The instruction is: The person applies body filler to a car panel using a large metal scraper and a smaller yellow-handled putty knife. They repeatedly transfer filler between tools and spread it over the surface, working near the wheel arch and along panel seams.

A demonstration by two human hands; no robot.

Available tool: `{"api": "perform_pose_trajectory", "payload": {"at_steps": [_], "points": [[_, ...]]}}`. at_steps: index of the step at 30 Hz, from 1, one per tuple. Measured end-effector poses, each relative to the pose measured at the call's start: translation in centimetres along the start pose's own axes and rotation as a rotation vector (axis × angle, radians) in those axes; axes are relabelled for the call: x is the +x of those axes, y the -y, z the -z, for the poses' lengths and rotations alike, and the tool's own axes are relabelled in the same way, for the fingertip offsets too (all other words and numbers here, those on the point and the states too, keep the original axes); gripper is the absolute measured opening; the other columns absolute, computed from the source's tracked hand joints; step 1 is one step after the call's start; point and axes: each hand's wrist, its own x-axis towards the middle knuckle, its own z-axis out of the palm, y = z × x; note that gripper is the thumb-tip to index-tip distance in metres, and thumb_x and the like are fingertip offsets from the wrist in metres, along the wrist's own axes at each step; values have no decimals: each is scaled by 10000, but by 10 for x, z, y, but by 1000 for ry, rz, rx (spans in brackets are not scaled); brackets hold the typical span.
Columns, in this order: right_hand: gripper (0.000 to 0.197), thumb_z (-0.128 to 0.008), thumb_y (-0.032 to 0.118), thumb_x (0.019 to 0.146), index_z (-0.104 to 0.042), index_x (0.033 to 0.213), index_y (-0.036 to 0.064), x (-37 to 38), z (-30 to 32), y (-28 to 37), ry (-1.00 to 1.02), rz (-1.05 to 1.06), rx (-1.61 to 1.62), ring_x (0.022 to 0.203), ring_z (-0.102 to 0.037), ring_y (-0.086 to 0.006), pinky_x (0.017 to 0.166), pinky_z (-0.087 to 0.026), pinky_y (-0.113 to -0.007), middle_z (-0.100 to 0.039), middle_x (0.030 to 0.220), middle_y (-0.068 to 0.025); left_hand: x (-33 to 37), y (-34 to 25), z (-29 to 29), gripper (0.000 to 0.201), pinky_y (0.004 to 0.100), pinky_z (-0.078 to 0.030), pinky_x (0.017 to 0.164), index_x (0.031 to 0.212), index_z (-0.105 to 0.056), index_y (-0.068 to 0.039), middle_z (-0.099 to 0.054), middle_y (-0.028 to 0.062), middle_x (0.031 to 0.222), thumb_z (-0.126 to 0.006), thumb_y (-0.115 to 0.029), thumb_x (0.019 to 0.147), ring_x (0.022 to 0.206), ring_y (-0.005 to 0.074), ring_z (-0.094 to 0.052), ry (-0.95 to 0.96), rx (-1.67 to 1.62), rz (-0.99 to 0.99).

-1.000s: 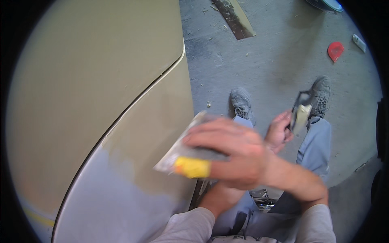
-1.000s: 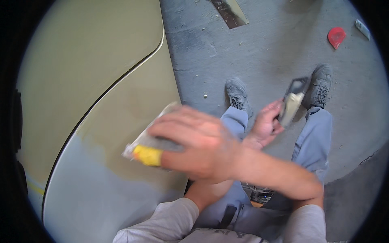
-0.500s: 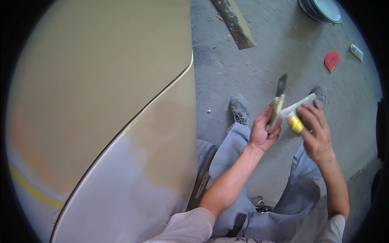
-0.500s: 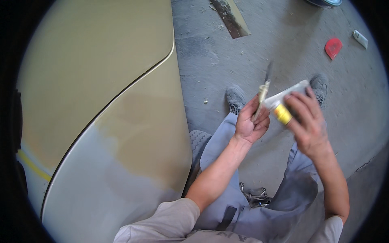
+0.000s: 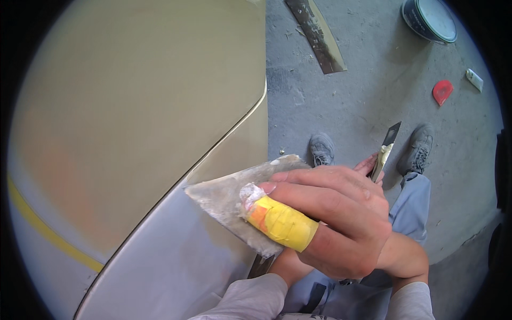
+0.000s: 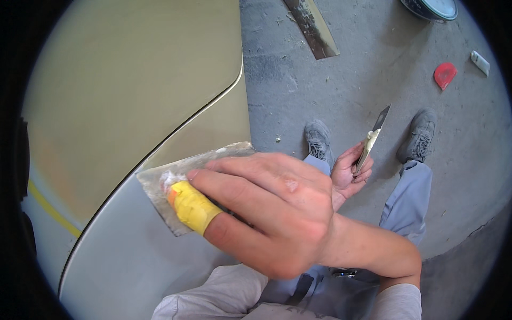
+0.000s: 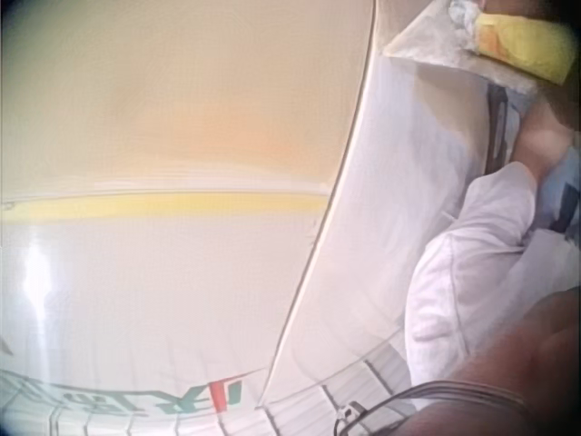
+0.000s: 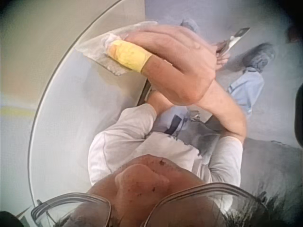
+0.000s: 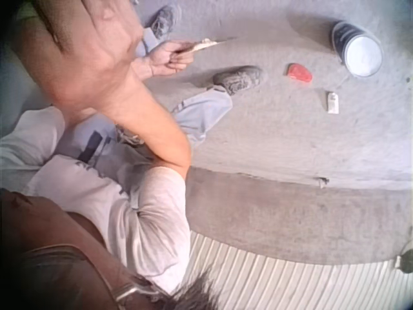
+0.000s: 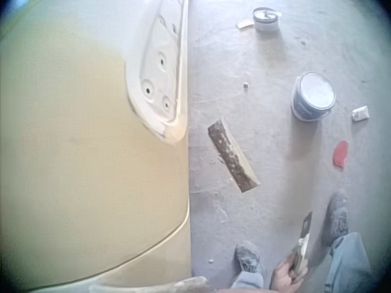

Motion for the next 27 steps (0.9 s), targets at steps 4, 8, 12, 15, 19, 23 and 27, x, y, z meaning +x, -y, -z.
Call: {"api": "perform_pose_trajectory", "payload": {"at_steps": [4,8,12,15,19,23,27], "points": [[302,-692,129,659,-776,907,-23,5,-23,-5,-75,12,5,753,-742,-262,606,-599,-318,-754,919,-171,3,-4,-14,326,225,-240,416,1367,-591,-77,-323,-56,573,-447,-207,1104,484,65,-275,-167,73,38],[324,-707,160,657,-781,924,-9,3,-26,-9,-33,-28,11,776,-742,-257,630,-603,-327,-753,926,-158,1,-5,-18,322,225,-237,419,1360,-591,-79,-329,-55,573,-446,-214,1106,481,62,-274,-119,43,45],[308,-707,154,678,-779,935,-1,-1,-20,-19,38,-52,-28,799,-745,-265,656,-608,-346,-753,948,-147,2,-4,-11,319,225,-239,421,1356,-590,-81,-330,-55,573,-445,-219,1108,477,62,-270,-58,46,50],[280,-698,105,689,-769,938,-2,-4,-16,-33,78,-73,-97,802,-747,-277,667,-611,-360,-754,952,-138,2,-2,-7,311,226,-241,424,1343,-594,-81,-327,-55,571,-446,-223,1109,471,63,-263,-56,40,71],[289,-690,-15,670,-755,952,-3,-12,-9,-47,110,-109,-171,800,-747,-282,687,-604,-358,-752,951,-125,3,3,-7,313,229,-243,426,1345,-592,-83,-338,-53,584,-445,-225,1108,477,63,-278,0,41,55],[292,-703,-34,692,-758,972,30,-23,-6,-62,106,-146,-220,806,-740,-252,670,-585,-346,-743,958,-88,2,2,-5,327,232,-259,427,1358,-578,-68,-404,-32,637,-441,-226,1107,478,68,-310,-18,46,44],[274,-703,17,727,-754,989,78,-29,-5,-77,104,-159,-273,801,-729,-225,622,-565,-349,-726,938,-38,5,1,-9,342,236,-275,428,1371,-563,-53,-470,-11,691,-437,-228,1106,479,72,-342,-103,67,50]]}}
